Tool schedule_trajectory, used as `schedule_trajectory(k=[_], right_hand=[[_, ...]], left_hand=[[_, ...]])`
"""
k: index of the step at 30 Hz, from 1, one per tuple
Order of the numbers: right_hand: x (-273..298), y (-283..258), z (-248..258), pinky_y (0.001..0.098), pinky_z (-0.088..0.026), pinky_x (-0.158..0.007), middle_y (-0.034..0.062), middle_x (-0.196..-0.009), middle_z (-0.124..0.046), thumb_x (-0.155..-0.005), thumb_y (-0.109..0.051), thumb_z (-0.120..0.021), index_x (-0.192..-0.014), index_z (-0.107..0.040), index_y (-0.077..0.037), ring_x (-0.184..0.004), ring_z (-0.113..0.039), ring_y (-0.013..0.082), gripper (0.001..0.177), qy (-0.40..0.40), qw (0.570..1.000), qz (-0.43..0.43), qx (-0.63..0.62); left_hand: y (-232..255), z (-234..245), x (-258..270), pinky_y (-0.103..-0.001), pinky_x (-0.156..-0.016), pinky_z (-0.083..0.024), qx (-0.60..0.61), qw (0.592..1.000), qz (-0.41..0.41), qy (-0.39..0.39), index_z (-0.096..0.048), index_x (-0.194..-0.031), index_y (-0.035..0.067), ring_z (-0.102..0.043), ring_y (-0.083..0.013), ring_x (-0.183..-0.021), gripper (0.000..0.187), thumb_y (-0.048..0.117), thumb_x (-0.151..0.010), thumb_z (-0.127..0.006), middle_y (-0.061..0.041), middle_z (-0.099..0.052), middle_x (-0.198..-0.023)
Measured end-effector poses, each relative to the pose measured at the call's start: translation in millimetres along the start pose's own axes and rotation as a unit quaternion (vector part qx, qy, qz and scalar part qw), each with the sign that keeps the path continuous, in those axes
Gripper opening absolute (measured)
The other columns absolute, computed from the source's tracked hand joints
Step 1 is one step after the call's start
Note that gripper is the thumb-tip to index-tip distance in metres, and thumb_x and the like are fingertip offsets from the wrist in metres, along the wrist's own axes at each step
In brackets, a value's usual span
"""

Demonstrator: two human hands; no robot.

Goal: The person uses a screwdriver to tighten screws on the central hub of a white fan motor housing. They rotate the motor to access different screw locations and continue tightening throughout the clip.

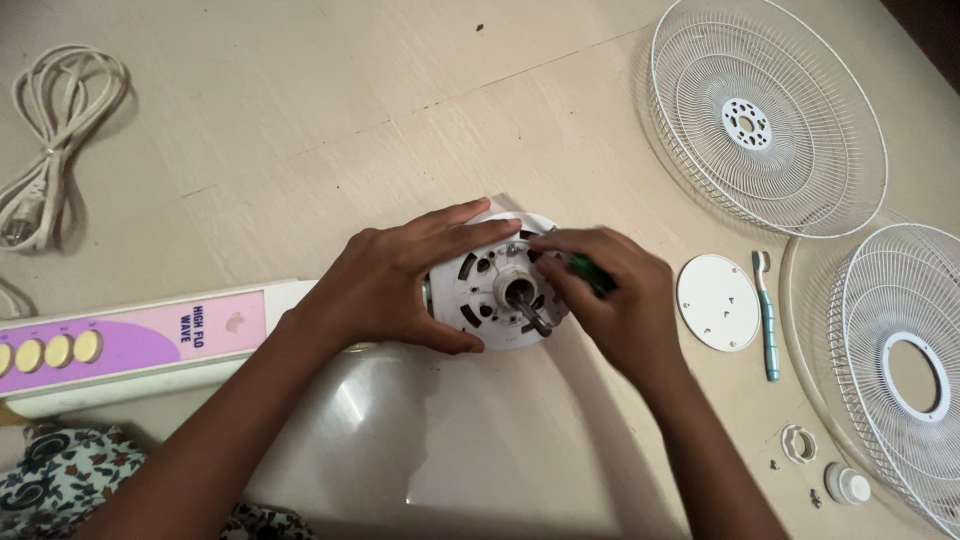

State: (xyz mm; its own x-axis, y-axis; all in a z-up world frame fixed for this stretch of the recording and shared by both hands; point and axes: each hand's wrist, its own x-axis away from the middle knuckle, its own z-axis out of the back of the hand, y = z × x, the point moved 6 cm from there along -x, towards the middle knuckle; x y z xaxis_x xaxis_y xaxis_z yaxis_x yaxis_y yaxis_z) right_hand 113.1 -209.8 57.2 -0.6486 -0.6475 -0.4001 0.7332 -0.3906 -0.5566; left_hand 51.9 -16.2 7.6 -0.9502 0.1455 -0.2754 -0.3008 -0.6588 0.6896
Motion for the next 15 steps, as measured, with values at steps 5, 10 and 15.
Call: schedule_trajectory(k=[5, 10, 15], right_hand=[[-33.8, -5.2, -5.7, 0.0314, -0.048, -0.052, -0.0006, -0.070, -0.063, -0.083, -0.024, -0.084, -0.105, -0.079, -0.019, -0.059, -0.062, 0.0137, 0.023, -0.123, 0.975, 0.134, 0.132], [-40.3, -13.5, -8.4, 0.0319, -0.052, -0.053, -0.0022, -0.073, -0.063, -0.079, -0.027, -0.084, -0.108, -0.076, -0.022, -0.062, -0.065, 0.0155, 0.031, -0.166, 0.927, 0.264, 0.207], [-37.6, 0.6, -18.0, 0.0323, -0.055, -0.061, -0.0011, -0.086, -0.068, -0.071, -0.025, -0.082, -0.111, -0.068, -0.013, -0.074, -0.069, 0.0174, 0.044, -0.187, 0.910, 0.306, 0.207]], left_hand=[[-0.9, -1.8, 0.2, -0.038, -0.086, -0.061, 0.005, 1.000, 0.015, -0.012, -0.046, -0.147, 0.043, -0.072, -0.0218, -0.112, 0.117, 0.052, -0.042, -0.097, -0.003, -0.051, -0.156], [0.0, -0.6, -0.7, -0.037, -0.086, -0.061, 0.012, 1.000, 0.020, -0.017, -0.043, -0.149, 0.042, -0.071, -0.0225, -0.113, 0.120, 0.052, -0.043, -0.097, -0.003, -0.050, -0.156], [0.4, -1.0, -2.3, -0.036, -0.090, -0.060, 0.017, 0.998, 0.049, -0.032, -0.043, -0.149, 0.044, -0.071, -0.0209, -0.115, 0.120, 0.051, -0.042, -0.097, -0.001, -0.049, -0.157]])
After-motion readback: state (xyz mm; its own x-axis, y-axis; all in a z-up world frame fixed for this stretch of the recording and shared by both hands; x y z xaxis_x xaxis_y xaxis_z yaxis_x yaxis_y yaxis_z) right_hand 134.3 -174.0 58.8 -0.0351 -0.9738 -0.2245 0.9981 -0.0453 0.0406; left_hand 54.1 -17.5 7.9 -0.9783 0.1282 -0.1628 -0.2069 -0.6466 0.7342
